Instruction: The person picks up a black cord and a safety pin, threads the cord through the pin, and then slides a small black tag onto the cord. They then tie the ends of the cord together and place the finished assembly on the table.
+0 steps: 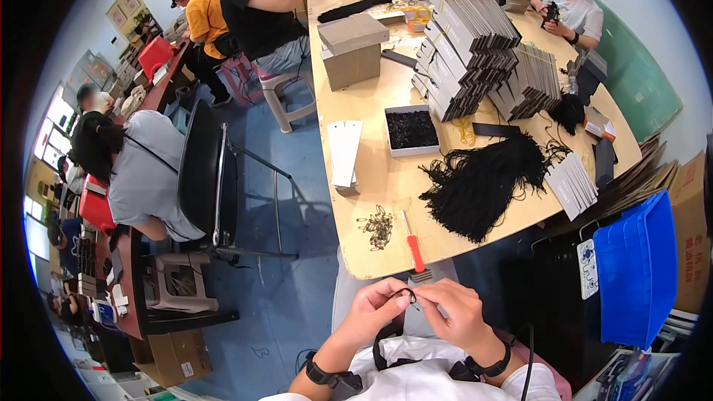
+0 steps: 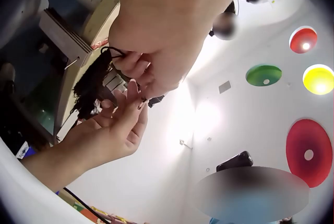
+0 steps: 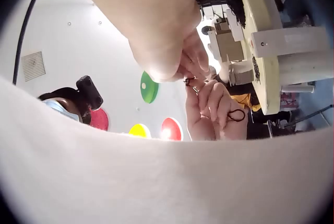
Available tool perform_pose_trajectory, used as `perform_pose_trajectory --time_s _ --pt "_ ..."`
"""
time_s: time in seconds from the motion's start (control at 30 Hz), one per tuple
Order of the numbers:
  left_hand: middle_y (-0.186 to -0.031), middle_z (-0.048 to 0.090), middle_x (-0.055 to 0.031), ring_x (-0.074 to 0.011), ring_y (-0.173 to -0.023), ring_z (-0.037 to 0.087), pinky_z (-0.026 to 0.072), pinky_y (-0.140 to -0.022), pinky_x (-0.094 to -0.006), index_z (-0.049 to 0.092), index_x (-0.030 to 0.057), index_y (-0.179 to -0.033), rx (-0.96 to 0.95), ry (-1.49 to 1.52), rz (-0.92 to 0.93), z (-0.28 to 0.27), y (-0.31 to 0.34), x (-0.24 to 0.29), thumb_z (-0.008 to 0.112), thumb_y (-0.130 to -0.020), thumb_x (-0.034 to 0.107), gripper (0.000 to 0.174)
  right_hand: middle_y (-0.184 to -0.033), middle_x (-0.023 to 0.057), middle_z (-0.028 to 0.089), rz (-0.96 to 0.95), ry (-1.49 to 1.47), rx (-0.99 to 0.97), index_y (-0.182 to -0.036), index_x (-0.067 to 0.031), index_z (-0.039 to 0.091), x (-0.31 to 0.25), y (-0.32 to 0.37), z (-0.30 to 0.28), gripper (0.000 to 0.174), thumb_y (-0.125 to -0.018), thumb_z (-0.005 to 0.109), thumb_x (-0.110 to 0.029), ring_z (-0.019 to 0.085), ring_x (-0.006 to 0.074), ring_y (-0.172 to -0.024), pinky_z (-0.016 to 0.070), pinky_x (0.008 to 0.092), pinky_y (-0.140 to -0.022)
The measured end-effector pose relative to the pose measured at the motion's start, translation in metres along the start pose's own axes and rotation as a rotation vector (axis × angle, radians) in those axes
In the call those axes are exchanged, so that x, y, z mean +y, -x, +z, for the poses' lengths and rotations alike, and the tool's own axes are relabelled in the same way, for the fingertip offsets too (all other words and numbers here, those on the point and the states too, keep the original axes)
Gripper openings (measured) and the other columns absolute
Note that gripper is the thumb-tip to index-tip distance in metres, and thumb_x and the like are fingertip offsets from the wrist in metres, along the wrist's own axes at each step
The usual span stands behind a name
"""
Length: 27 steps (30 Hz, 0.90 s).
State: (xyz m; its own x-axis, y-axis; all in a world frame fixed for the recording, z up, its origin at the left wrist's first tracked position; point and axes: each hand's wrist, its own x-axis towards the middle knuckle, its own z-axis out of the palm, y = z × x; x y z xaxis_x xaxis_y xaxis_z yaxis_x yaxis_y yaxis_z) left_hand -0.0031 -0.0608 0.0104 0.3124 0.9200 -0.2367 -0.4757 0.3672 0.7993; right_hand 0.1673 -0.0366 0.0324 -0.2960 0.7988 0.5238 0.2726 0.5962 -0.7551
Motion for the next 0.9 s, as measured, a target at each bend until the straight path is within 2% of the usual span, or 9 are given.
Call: perform_pose_trajectory --time_s 0.03,0.1,0.17,0.2,0.3,0.43,0.5,0.7,0.9 --pt "-0.082 0.057 0.0037 -0.0010 -0.064 0.045 0.0370 -0.057 -0.0165 0.059 0.0019 -0.100 0.027 -0.054 0.040 0.001 0.001 0.000 0.059 -0.093 0.012 0.012 -0.081 0.0137 0.066 -0.001 0.000 0.000 -0.093 0.0040 0.063 -0.001 0.000 0.000 0.014 -0.079 0.066 0.005 0.064 0.0245 -0.065 0.0514 0.0317 -0.058" --pt "-0.085 0.058 0.0027 -0.0013 -0.068 0.048 0.0393 -0.060 -0.0166 0.059 0.0013 -0.102 0.054 -0.110 0.081 0.003 0.002 -0.001 0.058 -0.094 0.011 0.012 -0.084 0.0144 0.069 0.221 -0.181 -0.028 -0.095 0.0035 0.067 -0.004 0.001 -0.001 0.017 -0.078 0.067 0.004 0.067 0.0214 -0.066 0.0529 0.0286 -0.059" --pt "-0.086 0.060 0.0013 -0.0011 -0.069 0.048 0.0392 -0.059 -0.0172 0.059 -0.0007 -0.103 0.130 -0.220 0.263 0.009 0.003 -0.006 0.058 -0.093 0.007 0.013 -0.084 0.0139 0.069 0.315 -0.269 0.005 -0.096 0.0033 0.067 -0.001 0.008 0.005 0.017 -0.078 0.068 0.004 0.068 0.0203 -0.067 0.0532 0.0274 -0.060" --pt "-0.086 0.060 0.0013 -0.0011 -0.069 0.048 0.0392 -0.059 -0.0172 0.059 -0.0007 -0.103 0.129 -0.221 0.263 0.010 0.002 -0.008 0.058 -0.093 0.007 0.013 -0.085 0.0135 0.070 0.410 -0.356 0.036 -0.097 0.0031 0.067 0.001 0.010 0.008 0.018 -0.078 0.068 0.003 0.069 0.0192 -0.068 0.0534 0.0263 -0.061" --pt "-0.087 0.061 -0.0003 -0.0012 -0.067 0.048 0.0384 -0.058 -0.0168 0.059 -0.0017 -0.103 0.180 -0.229 0.320 0.013 0.000 -0.011 0.059 -0.092 0.006 0.013 -0.084 0.0131 0.070 0.494 -0.384 0.068 -0.095 0.0029 0.067 0.000 0.013 0.011 0.017 -0.078 0.068 0.003 0.070 0.0195 -0.072 0.0541 0.0258 -0.063" --pt "-0.079 0.059 0.0014 -0.0006 -0.062 0.045 0.0361 -0.055 -0.0159 0.059 -0.0019 -0.099 0.188 -0.213 0.278 0.010 0.000 -0.003 0.060 -0.091 0.006 0.012 -0.082 0.0128 0.070 0.339 -0.185 0.027 -0.094 0.0022 0.067 -0.002 0.004 0.007 0.015 -0.078 0.068 0.003 0.069 0.0194 -0.070 0.0535 0.0268 -0.061" --pt "-0.076 0.058 0.0028 -0.0005 -0.061 0.044 0.0352 -0.054 -0.0158 0.060 -0.0018 -0.098 0.159 -0.278 0.228 0.007 0.000 -0.003 0.060 -0.091 0.007 0.011 -0.082 0.0129 0.070 0.139 -0.001 0.009 -0.093 0.0020 0.067 0.004 0.006 0.009 0.015 -0.078 0.069 0.003 0.069 0.0196 -0.068 0.0527 0.0281 -0.059" --pt "-0.068 0.047 0.0080 -0.0002 -0.061 0.041 0.0336 -0.052 -0.0175 0.060 -0.0003 -0.098 0.218 -0.274 0.173 0.013 -0.003 0.000 0.060 -0.092 0.008 0.010 -0.082 0.0135 0.069 0.290 -0.133 0.020 -0.092 0.0019 0.067 -0.001 0.004 0.006 0.013 -0.078 0.069 0.003 0.068 0.0209 -0.066 0.0520 0.0287 -0.057" --pt "-0.071 0.052 0.0036 -0.0020 -0.058 0.047 0.0357 -0.050 -0.0189 0.061 -0.0014 -0.093 0.298 -0.496 0.355 0.017 -0.003 -0.006 0.062 -0.090 0.006 0.008 -0.079 0.0134 0.069 0.306 -0.066 0.084 -0.091 0.0008 0.067 -0.002 0.005 0.009 0.011 -0.080 0.069 -0.001 0.067 0.0207 -0.064 0.0509 0.0273 -0.056"
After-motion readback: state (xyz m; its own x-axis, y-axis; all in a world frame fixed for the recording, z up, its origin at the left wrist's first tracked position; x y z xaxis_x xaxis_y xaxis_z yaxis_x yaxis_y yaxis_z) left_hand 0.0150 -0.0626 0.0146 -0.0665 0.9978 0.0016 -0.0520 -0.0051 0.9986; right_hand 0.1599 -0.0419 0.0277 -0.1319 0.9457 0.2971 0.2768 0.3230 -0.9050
